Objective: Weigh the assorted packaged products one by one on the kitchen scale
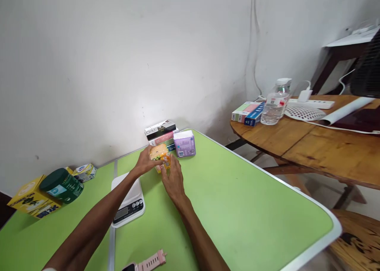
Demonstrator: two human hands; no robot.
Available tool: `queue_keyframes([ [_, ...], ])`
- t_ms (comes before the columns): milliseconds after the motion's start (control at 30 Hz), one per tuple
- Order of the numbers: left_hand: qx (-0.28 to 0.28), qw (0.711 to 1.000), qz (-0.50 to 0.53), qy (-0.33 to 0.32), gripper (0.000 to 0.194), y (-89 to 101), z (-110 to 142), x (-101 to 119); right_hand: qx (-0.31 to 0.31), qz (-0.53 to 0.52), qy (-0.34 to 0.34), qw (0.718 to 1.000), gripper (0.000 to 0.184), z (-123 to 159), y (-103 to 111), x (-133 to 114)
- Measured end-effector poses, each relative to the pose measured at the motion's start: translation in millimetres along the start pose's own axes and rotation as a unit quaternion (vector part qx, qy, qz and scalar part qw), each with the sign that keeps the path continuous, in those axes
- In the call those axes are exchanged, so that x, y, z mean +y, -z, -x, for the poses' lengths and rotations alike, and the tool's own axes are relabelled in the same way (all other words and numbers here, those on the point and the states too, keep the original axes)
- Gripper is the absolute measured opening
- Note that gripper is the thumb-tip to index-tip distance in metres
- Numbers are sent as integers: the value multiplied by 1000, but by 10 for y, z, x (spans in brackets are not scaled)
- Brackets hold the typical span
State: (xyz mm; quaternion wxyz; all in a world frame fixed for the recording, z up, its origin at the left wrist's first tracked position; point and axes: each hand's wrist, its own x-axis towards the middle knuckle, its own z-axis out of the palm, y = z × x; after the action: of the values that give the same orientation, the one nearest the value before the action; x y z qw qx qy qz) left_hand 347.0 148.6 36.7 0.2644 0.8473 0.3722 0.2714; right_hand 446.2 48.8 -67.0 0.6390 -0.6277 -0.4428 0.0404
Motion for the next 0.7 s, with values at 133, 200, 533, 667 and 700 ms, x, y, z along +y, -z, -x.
queue_keyframes([
  [133, 2, 1000, 26, 4, 62, -288, -276, -64, -21, 23, -32, 999, 72, 81, -145, 304],
  [200, 13, 999, 23, -21, 67, -342, -350, -99, -41, 31, -39, 998, 75, 123, -217, 381],
  [533, 70, 995, -68, -24, 95, -370, -2, -42, -120, 103, 42, 986, 70, 136, -147, 380],
  [667, 103, 993, -37, -46, 85, 52, 459, -312, -126, 145, 43, 980, 65, 94, -158, 505],
  [700, 135, 990, -29, -39, 81, 216, 637, -430, -130, 152, 45, 979, 61, 85, -147, 527],
])
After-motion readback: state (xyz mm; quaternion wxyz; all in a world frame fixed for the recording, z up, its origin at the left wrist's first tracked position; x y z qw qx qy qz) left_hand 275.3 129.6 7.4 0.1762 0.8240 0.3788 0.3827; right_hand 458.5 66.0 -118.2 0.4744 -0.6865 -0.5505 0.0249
